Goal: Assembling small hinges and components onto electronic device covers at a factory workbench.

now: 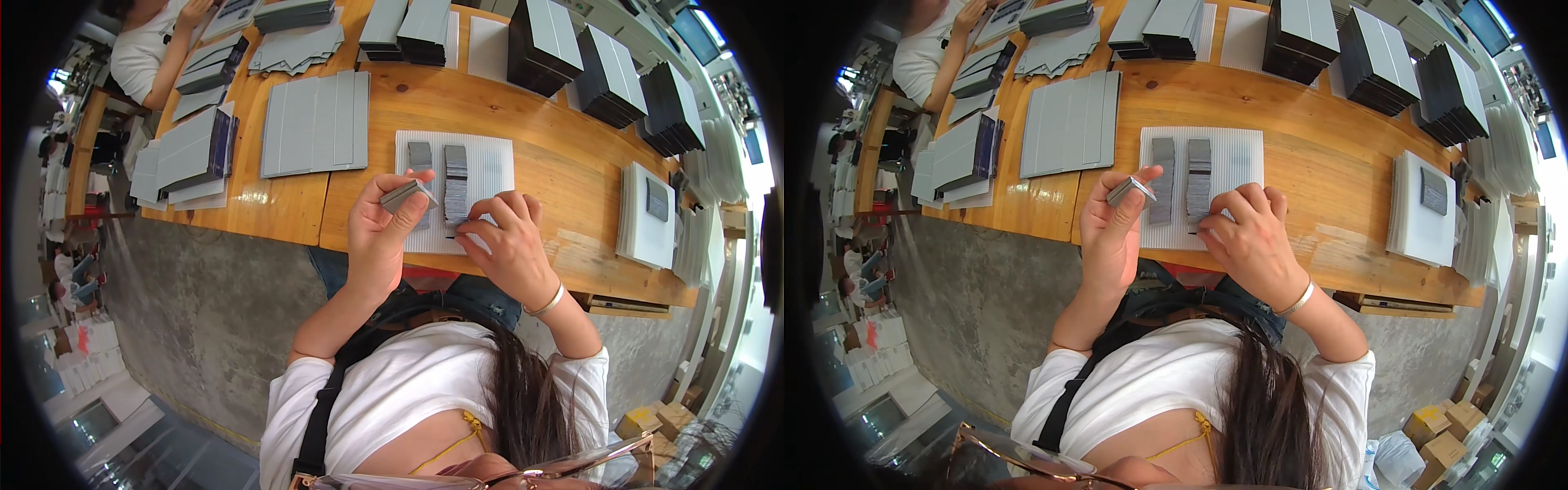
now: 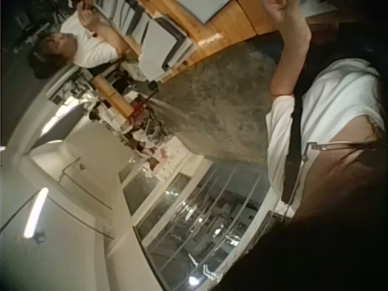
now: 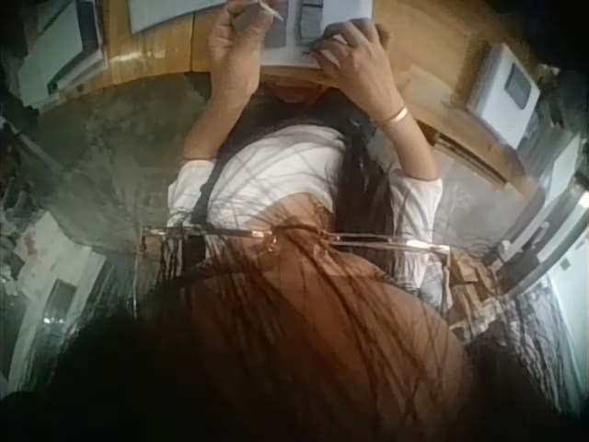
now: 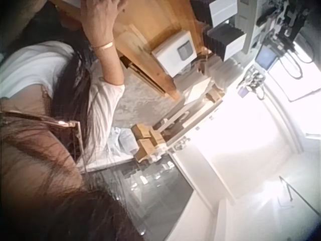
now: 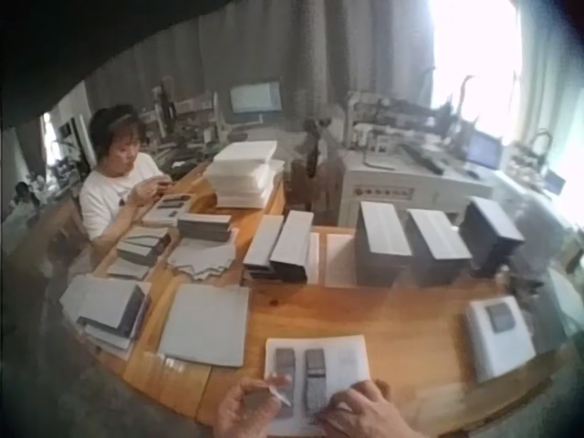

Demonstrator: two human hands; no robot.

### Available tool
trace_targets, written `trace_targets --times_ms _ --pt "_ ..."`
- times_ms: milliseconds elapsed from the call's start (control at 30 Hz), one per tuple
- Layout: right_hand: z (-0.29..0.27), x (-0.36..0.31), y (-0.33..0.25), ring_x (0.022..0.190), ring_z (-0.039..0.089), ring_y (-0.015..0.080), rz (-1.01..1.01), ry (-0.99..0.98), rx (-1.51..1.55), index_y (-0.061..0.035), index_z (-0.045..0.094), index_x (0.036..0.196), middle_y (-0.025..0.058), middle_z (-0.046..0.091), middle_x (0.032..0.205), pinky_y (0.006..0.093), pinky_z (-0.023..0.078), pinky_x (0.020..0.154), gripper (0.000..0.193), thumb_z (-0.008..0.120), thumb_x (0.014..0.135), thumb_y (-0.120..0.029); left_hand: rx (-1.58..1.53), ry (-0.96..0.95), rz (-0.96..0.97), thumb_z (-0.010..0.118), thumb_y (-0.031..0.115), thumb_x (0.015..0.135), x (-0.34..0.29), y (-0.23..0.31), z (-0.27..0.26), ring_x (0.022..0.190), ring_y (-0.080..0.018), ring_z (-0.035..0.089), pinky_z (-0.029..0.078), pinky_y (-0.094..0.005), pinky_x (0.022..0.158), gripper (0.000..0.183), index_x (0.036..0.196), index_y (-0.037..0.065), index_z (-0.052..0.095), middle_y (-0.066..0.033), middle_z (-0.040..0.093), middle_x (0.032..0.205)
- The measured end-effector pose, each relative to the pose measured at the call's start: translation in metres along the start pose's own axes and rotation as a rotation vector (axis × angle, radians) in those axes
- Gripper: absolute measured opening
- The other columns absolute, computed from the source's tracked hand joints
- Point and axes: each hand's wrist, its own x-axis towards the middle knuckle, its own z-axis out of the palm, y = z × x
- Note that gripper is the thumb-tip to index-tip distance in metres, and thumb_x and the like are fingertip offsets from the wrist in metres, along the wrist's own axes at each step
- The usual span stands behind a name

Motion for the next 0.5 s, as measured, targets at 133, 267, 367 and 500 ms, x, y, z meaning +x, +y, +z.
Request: trace_targets --times_ms 133,267,367,500 --pt "-0.0026 0.0031 -0.0005 0.092 0.050 0.0215 0.030 -0.031 0.037 -0.0125 0.065 0.077 -0.0010 0.057 0.091 0.0365 0.033 0.086 0.012 0.073 0.068 -0.013 -0.003 0.006 -0.006 0.066 0.009 0.086 -0.0012 0.0023 0.0008 0.110 -0.0115 0.050 0.034 -0.0278 0.100 0.017 0.100 0.006 0.057 -0.0113 0.061 0.114" --pt "-0.0037 0.0032 0.0002 0.093 0.049 0.0220 0.052 -0.077 0.103 -0.0121 0.064 0.075 -0.0005 0.057 0.092 0.0365 0.033 0.086 0.012 0.072 0.067 -0.011 -0.012 0.016 -0.013 0.066 0.010 0.087 -0.0022 0.0025 0.0016 0.111 -0.0122 0.050 0.035 -0.0276 0.098 0.016 0.099 0.007 0.057 -0.0110 0.061 0.113" --pt "-0.0072 0.0026 0.0004 0.093 0.049 0.0222 0.056 -0.097 0.160 -0.0121 0.063 0.074 -0.0003 0.057 0.092 0.0366 0.033 0.086 0.012 0.072 0.066 -0.010 -0.010 0.012 -0.006 0.066 0.011 0.087 -0.0029 0.0017 0.0012 0.111 -0.0125 0.049 0.035 -0.0276 0.097 0.016 0.099 0.007 0.057 -0.0111 0.061 0.113" --pt "-0.0097 0.0057 0.0019 0.093 0.048 0.0224 0.034 -0.050 0.127 -0.0127 0.063 0.074 -0.0005 0.056 0.092 0.0368 0.033 0.085 0.013 0.072 0.065 -0.009 -0.012 0.017 -0.008 0.066 0.011 0.087 -0.0024 0.0010 0.0018 0.112 -0.0130 0.049 0.035 -0.0274 0.097 0.016 0.099 0.006 0.057 -0.0113 0.060 0.113"
